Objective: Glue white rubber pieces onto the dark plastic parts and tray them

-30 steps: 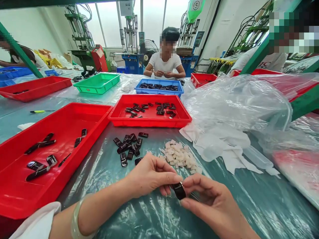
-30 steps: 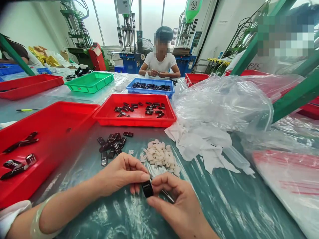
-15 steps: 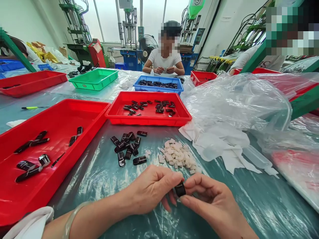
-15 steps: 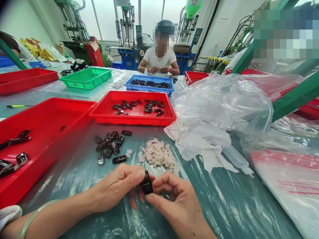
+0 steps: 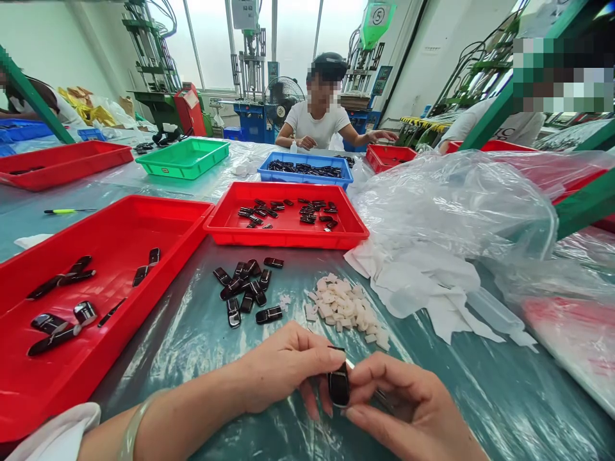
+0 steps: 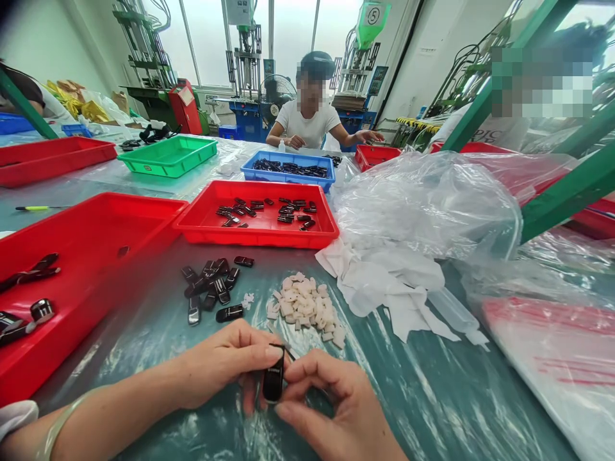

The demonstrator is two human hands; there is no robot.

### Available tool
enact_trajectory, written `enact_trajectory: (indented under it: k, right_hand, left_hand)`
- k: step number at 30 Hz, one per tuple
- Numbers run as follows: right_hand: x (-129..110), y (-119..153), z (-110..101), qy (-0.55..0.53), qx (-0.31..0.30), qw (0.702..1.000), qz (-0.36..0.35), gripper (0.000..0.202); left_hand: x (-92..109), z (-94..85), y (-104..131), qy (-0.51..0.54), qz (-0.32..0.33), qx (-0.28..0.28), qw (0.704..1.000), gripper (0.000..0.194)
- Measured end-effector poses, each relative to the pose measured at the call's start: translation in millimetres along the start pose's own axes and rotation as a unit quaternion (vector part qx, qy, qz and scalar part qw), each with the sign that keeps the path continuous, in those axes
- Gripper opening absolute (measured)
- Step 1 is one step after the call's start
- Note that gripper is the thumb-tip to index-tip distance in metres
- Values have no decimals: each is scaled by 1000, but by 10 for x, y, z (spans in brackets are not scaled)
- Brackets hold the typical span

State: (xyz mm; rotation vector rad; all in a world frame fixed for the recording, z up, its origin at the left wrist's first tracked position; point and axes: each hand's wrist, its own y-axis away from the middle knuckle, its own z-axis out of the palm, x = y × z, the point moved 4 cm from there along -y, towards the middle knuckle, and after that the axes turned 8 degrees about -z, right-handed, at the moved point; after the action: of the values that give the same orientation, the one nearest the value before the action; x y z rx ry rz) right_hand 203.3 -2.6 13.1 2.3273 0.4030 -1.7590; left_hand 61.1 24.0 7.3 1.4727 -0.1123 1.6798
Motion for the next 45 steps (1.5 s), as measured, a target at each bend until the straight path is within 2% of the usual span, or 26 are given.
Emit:
enact_trajectory:
  k: [7, 10, 12, 16, 18, 20, 22, 25, 29, 31, 33, 37, 42, 45]
  right_hand:
    - [-27, 30, -67, 33, 7, 999, -36, 10]
    - [-34, 18, -145, 116, 42, 989, -77, 11]
    - [-20, 1, -187, 206, 51, 972, -99, 14]
    - [84, -35, -159, 362, -27, 926, -107, 15]
    - [135, -43, -133, 396, -56, 911, -102, 19]
    - [149, -50, -124, 399, -61, 909, -101, 25]
    - [134, -58, -138, 374, -54, 921, -91, 28]
    - [83, -62, -193, 289, -23, 955, -54, 30]
    - [70, -42, -284, 72, 56, 995, 27, 23]
    - [85, -31, -308, -29, 87, 995, 49, 29]
    - [86, -25, -308, -88, 93, 991, 46, 37]
    - [36, 10, -260, -165, 105, 980, 20, 31]
    - [-59, 74, -237, -179, 144, 973, -17, 13]
    - [-95, 75, -248, -158, 94, 981, -58, 11]
  left_hand:
    - [-38, -12, 0, 27, -8, -27, 999, 42]
    - [-45, -18, 8, 29, -9, -36, 999, 37]
    - [-53, -17, 14, 31, -10, -46, 998, 36]
    - [-72, -14, 13, 56, -16, -63, 996, 35]
    - [-83, -14, 10, 70, -25, -67, 995, 34]
    - [-92, -13, 9, 75, -33, -71, 994, 31]
    - [-98, -11, 13, 74, -35, -74, 994, 29]
    - [-111, -8, 24, 72, -38, -78, 994, 30]
    - [-125, -8, 43, 64, -43, -86, 993, 31]
    - [-133, -6, 51, 62, -51, -96, 992, 30]
    - [-145, 2, 56, 64, -61, -110, 990, 29]
    - [-181, 24, 54, 55, -84, -130, 986, 32]
    - [-220, 38, 44, 30, -110, -145, 983, 35]
    - [-233, 45, 44, 10, -120, -158, 980, 35]
